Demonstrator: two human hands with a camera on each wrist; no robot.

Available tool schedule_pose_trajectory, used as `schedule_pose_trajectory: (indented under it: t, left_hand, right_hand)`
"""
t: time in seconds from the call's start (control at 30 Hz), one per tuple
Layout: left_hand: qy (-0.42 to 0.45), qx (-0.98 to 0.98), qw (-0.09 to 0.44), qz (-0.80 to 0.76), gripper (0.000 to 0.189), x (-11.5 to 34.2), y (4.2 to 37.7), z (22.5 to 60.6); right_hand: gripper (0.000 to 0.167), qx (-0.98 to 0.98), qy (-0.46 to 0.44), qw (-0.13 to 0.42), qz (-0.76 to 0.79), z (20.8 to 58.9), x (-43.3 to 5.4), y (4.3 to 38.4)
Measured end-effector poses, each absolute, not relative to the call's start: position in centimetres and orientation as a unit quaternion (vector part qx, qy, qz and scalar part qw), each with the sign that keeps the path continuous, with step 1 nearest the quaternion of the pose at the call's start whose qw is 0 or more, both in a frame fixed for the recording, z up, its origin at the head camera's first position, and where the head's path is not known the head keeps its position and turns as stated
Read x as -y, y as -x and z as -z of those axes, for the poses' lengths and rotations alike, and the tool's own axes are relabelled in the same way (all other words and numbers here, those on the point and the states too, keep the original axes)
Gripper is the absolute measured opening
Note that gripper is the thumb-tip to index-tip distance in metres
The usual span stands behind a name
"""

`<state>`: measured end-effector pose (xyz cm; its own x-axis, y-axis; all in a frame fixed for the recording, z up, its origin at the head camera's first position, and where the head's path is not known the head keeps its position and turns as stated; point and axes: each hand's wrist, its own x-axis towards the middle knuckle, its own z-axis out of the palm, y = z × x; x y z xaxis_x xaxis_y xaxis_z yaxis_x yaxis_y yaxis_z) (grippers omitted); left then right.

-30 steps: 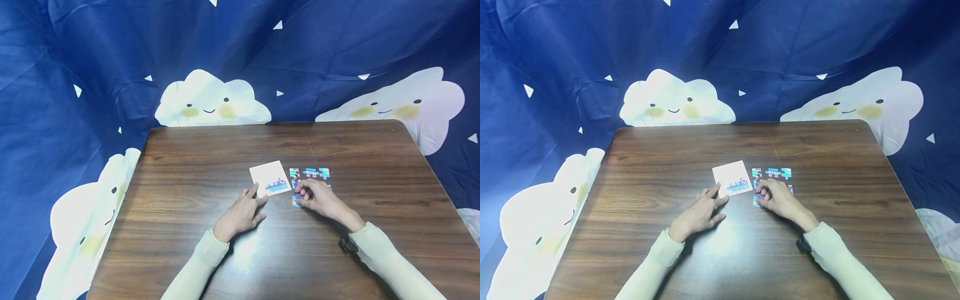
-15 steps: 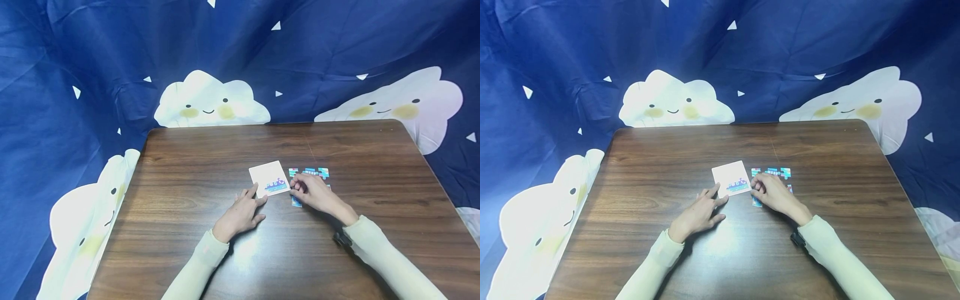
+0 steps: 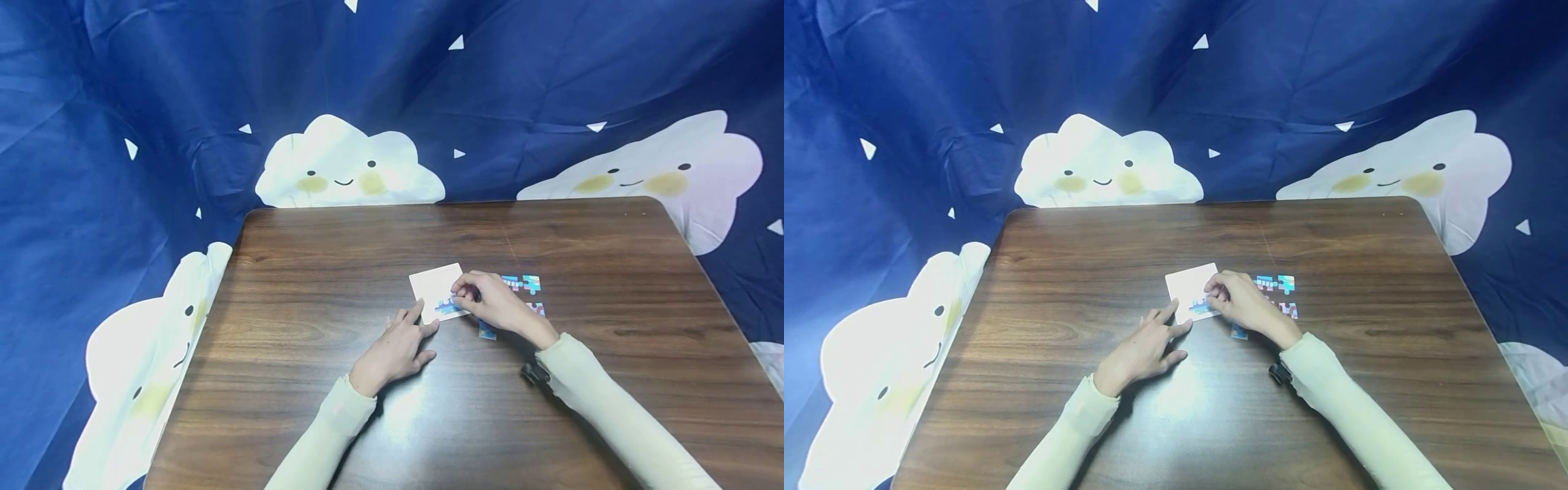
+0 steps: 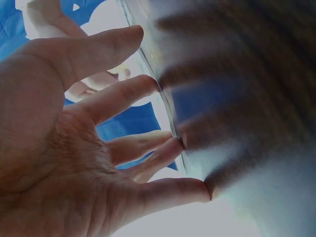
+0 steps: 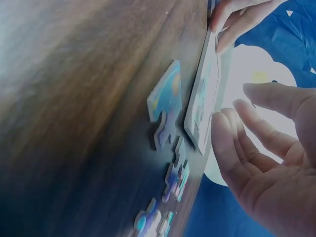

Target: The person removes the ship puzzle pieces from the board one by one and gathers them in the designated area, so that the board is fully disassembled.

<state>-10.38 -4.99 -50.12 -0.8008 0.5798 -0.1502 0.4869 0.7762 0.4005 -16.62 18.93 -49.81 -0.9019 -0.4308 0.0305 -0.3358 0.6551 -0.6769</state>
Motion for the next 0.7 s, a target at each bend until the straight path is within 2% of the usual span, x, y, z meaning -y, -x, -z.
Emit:
schedule_pose_trajectory:
  t: [0.7]
  left_hand:
    - [-0.29, -0.934, 0.129, -0.165, 0.057, 4.9, 10.4, 50.2]
  right_hand:
    - [0.031, -0.924, 0.231, 0.057, 0.301, 50.4, -17.7, 16.7]
